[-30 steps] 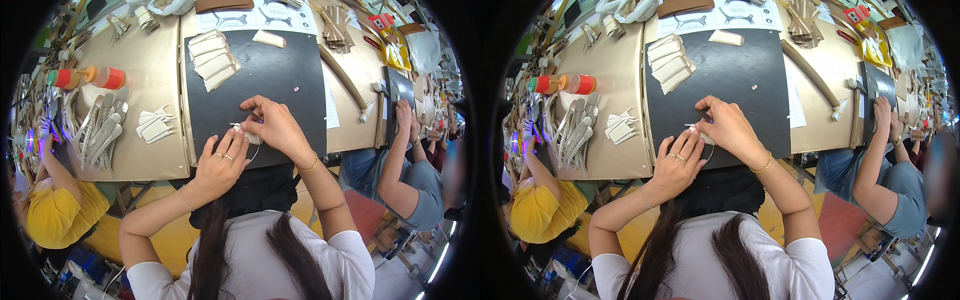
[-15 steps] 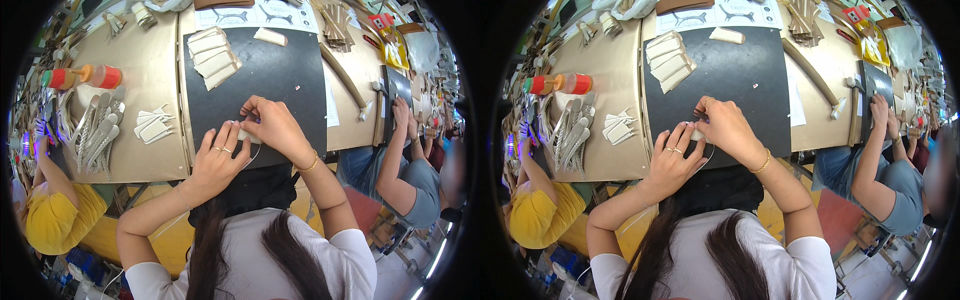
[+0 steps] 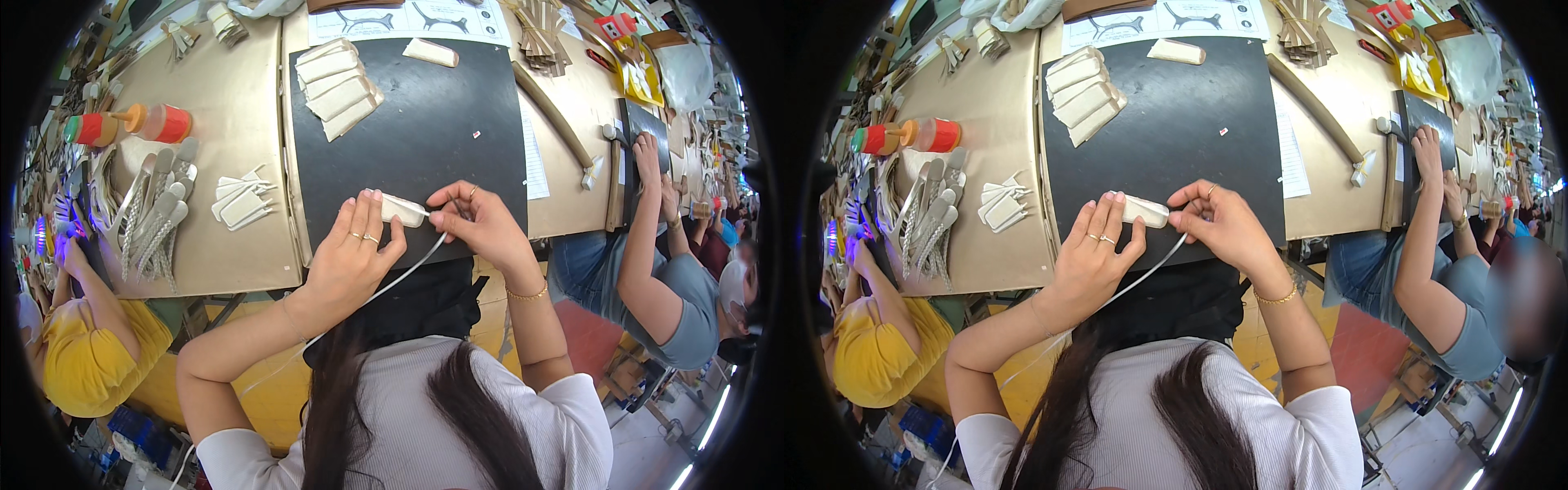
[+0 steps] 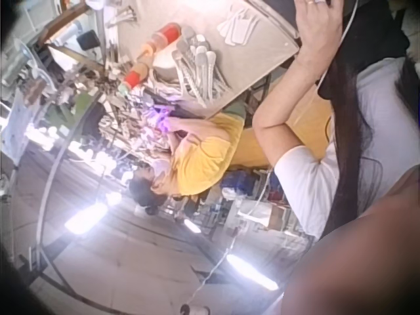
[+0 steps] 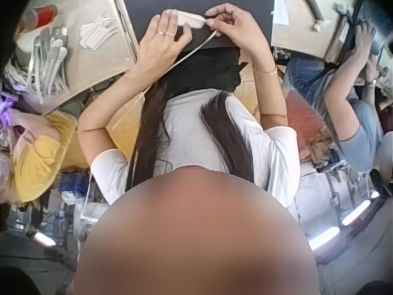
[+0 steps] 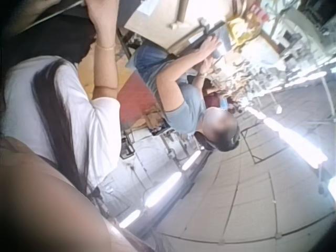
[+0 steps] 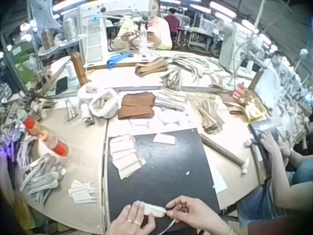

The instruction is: The person repeatedly picks up small white rectangular pieces, wraps them with a white string, and places them on a black mat. They handle the pieces one at a time, occasionally adjusting the string and stacking completed pieces.

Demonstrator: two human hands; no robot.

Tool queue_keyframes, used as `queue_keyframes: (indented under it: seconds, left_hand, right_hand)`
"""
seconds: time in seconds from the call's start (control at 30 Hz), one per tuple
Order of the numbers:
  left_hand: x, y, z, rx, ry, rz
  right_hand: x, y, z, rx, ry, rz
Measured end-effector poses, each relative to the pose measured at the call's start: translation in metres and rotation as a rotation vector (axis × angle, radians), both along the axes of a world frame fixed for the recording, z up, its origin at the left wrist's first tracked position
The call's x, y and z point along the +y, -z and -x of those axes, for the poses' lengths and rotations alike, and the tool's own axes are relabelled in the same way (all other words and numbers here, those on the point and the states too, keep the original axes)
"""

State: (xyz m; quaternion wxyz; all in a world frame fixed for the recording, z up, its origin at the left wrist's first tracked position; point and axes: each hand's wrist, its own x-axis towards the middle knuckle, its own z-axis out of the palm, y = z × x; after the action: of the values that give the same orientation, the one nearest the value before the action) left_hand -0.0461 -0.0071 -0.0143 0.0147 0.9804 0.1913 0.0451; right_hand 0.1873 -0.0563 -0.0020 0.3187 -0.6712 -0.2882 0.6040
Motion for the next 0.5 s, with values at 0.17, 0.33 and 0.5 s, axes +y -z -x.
queue_keyframes:
  seconds: [0.17,0.33,0.5]
  left_hand:
    - [0.008,-0.002,0.002,-0.089,-0.035,0.179]
    - [0.006,-0.018,0.005,-0.074,-0.097,0.405]
    - [0.005,-0.021,0.002,-0.019,-0.131,0.485]
  right_hand:
    - [0.001,0.000,-0.003,-0.415,-0.161,-0.101]
    - [0.009,0.004,-0.002,-0.521,-0.177,-0.222]
    - [0.008,0.001,0.001,-0.588,-0.186,-0.250]
